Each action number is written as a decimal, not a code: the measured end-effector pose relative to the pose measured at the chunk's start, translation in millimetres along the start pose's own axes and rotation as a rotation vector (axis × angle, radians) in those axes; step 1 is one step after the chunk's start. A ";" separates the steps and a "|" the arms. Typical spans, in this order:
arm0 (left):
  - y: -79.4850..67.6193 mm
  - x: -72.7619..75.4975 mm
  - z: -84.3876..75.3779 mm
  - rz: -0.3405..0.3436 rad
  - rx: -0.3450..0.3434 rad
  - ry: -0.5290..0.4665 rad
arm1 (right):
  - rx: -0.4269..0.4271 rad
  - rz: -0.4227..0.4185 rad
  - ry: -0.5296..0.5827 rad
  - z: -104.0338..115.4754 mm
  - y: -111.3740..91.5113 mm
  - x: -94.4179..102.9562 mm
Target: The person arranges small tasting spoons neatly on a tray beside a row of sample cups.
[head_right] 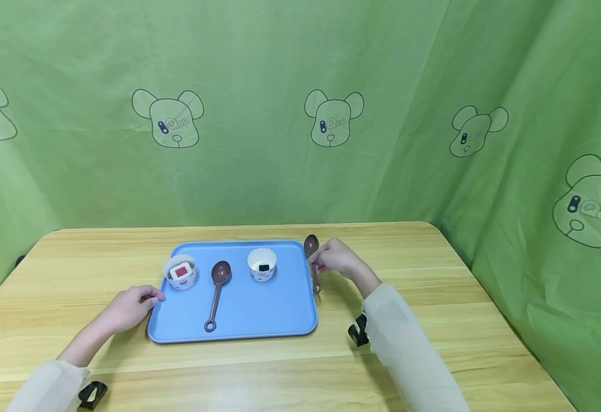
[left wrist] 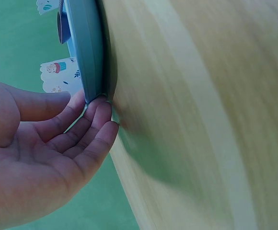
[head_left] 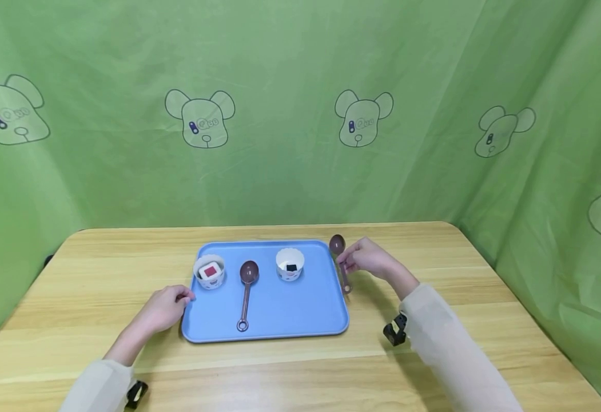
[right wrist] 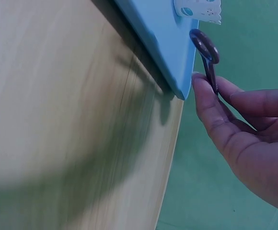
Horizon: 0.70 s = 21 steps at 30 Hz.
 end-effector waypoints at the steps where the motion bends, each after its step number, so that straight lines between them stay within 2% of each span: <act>1: 0.1 0.0 -0.1 0.000 -0.001 0.000 | 0.001 0.000 0.003 0.0 0.0 -0.8; 21: -0.4 0.3 -0.9 0.005 0.013 0.000 | -0.006 0.014 0.008 5.1 -0.4 -11.0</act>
Point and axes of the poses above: each hand's wrist, its own y-axis towards the middle knuckle, its own x-axis out of the back of the hand, z = x × y, the point moved 6 cm from there along y, towards the middle knuckle, and after that the axes turned 7 degrees about z, right-handed, at the moved point
